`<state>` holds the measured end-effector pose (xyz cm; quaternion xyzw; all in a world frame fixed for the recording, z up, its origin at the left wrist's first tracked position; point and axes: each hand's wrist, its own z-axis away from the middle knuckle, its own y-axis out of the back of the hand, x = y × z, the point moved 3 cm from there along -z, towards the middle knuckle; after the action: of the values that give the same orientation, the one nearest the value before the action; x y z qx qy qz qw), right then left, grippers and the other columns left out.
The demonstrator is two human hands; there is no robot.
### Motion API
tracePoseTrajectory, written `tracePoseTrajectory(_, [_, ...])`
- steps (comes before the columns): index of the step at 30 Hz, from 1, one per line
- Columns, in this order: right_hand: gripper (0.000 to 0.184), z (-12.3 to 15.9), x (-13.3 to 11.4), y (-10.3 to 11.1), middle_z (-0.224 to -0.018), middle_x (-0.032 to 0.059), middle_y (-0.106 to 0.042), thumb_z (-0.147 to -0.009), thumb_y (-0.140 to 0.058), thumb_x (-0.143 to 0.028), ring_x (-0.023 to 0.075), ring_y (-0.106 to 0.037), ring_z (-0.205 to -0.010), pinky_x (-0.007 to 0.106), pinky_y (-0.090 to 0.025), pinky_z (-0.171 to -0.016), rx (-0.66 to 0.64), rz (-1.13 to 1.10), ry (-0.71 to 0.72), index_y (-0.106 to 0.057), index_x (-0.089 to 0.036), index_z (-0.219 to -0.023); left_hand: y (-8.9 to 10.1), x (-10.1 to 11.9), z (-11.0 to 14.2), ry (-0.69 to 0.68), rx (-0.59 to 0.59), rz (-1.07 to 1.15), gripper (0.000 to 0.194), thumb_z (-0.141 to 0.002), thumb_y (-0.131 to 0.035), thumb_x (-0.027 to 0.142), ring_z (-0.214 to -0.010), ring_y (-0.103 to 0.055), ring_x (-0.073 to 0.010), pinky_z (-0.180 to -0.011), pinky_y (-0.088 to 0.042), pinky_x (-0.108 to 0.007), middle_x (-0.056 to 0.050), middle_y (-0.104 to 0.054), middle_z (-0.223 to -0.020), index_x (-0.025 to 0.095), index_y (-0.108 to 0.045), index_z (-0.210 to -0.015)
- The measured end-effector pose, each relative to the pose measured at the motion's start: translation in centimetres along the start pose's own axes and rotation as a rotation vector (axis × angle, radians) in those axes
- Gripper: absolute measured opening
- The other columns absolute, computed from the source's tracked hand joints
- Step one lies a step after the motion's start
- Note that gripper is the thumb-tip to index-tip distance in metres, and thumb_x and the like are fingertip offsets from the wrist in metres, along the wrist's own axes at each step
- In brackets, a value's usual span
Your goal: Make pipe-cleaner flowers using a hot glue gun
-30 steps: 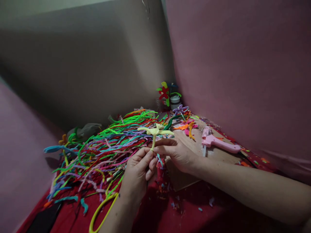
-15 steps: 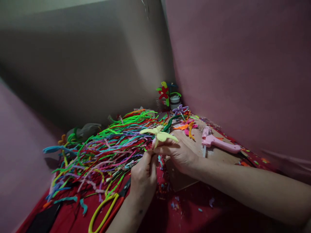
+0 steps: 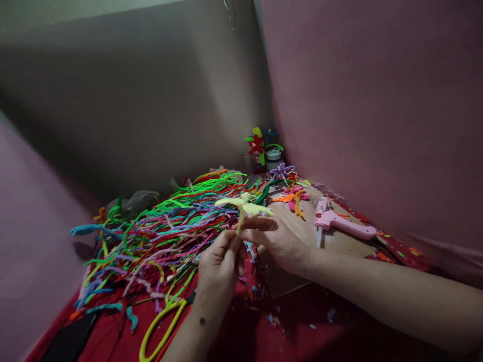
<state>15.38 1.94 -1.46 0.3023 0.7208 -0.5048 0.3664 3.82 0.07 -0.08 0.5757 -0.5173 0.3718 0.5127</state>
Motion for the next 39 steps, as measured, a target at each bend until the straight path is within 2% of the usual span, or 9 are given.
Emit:
tracePoseTrajectory(4, [0.018, -0.16, 0.13, -0.03, -0.066, -0.0005, -0.061, -0.069, -0.068, -0.033, 0.012, -0.053, -0.064, 0.028, -0.043, -0.065, -0.094, 0.044, 0.085, -0.069, -0.017, -0.075, 0.14, -0.08, -0.13, 0.097, -0.073, 0.137, 0.018, -0.077, -0.059, 0.032, -0.033, -0.036, -0.0038, -0.033, -0.025, -0.016, 0.006, -0.047, -0.049, 0.016, -0.057, -0.07])
tracePoseTrajectory(8, [0.016, -0.16, 0.01, 0.06, -0.071, -0.0003, -0.063, -0.067, -0.071, -0.032, 0.0127, -0.056, -0.068, 0.029, -0.045, -0.071, -0.047, 0.04, 0.142, -0.069, -0.017, -0.074, 0.39, -0.52, -0.4, 0.167, -0.157, 0.26, 0.021, -0.076, -0.061, 0.032, -0.031, -0.034, -0.002, -0.033, -0.025, -0.015, 0.006, -0.047, -0.047, 0.015, -0.055, -0.066])
tracePoseTrajectory(12, [0.015, 0.09, -0.48, -0.38, -0.061, -0.0022, -0.06, -0.067, -0.071, -0.032, 0.0116, -0.056, -0.059, 0.028, -0.046, -0.064, -0.067, -0.005, 0.161, -0.066, -0.018, -0.065, 0.49, -0.56, -0.53, 0.121, -0.206, 0.217, 0.024, -0.08, -0.057, 0.031, -0.034, -0.037, -0.0037, -0.035, -0.028, -0.018, 0.004, -0.049, -0.05, 0.015, -0.054, -0.063])
tracePoseTrajectory(15, [0.025, 0.26, -0.52, -0.85, -0.047, -0.0036, -0.052, -0.074, -0.066, -0.034, 0.0108, -0.051, -0.044, 0.026, -0.043, -0.048, -0.148, -0.058, 0.131, -0.059, -0.017, -0.056, 0.41, -0.22, -0.53, -0.01, -0.188, 0.088, 0.02, -0.082, -0.054, 0.029, -0.042, -0.046, -0.0068, -0.043, -0.036, -0.019, 0.003, -0.052, -0.054, 0.015, -0.056, -0.067])
tracePoseTrajectory(19, [0.022, 0.2, -0.21, -0.76, -0.05, -0.004, -0.051, -0.073, -0.067, -0.033, 0.0105, -0.047, -0.039, 0.025, -0.041, -0.037, -0.136, -0.132, 0.139, -0.058, -0.017, -0.06, 0.14, -0.11, -0.51, -0.112, -0.152, 0.019, 0.012, -0.081, -0.054, 0.025, -0.053, -0.05, -0.0093, -0.053, -0.041, -0.021, 0.003, -0.055, -0.061, 0.017, -0.059, -0.074])
tracePoseTrajectory(23, [0.016, 0.0, 0.01, -0.43, -0.054, -0.0036, -0.052, -0.069, -0.07, -0.03, 0.0105, -0.048, -0.044, 0.025, -0.044, -0.041, -0.102, -0.131, 0.142, -0.062, -0.016, -0.067, 0.05, -0.46, -0.49, -0.135, -0.118, -0.028, 0.014, -0.082, -0.053, 0.026, -0.051, -0.049, -0.0092, -0.052, -0.04, -0.021, 0.003, -0.054, -0.057, 0.017, -0.059, -0.073])
tracePoseTrajectory(30, [0.019, 0.22, -0.45, -0.22, -0.067, -0.0019, -0.059, -0.062, -0.076, -0.027, 0.0102, -0.052, -0.061, 0.022, -0.044, -0.056, 0.018, -0.08, 0.169, -0.064, -0.016, -0.072, 0.35, -0.85, 0.1, -0.226, 0.041, -0.162, 0.009, -0.079, -0.057, 0.024, -0.049, -0.05, -0.0091, -0.05, -0.04, -0.02, 0.005, -0.056, -0.057, 0.019, -0.062, -0.084])
tracePoseTrajectory(35, [0.022, 0.17, 0.15, -0.57, -0.054, -0.0039, -0.052, -0.07, -0.069, -0.033, 0.0107, -0.048, -0.046, 0.024, -0.041, -0.044, -0.082, -0.124, 0.118, -0.056, -0.017, -0.063, 0.09, -0.87, 0.37, -0.237, 0.082, -0.162, 0.009, -0.081, -0.055, 0.023, -0.05, -0.049, -0.0081, -0.051, -0.039, -0.019, 0.005, -0.056, -0.057, 0.019, -0.063, -0.082])
tracePoseTrajectory(39, [0.023, -0.09, 0.33, -0.19, -0.057, -0.0034, -0.053, -0.068, -0.072, -0.029, 0.0091, -0.047, -0.051, 0.023, -0.04, -0.048, -0.039, -0.088, 0.153, -0.056, -0.016, -0.06, -0.08, -0.66, 0.13, -0.192, 0.058, -0.076, 0.009, -0.079, -0.057, 0.024, -0.051, -0.048, -0.0079, -0.05, -0.039, -0.018, 0.005, -0.055, -0.057, 0.018, -0.061, -0.073])
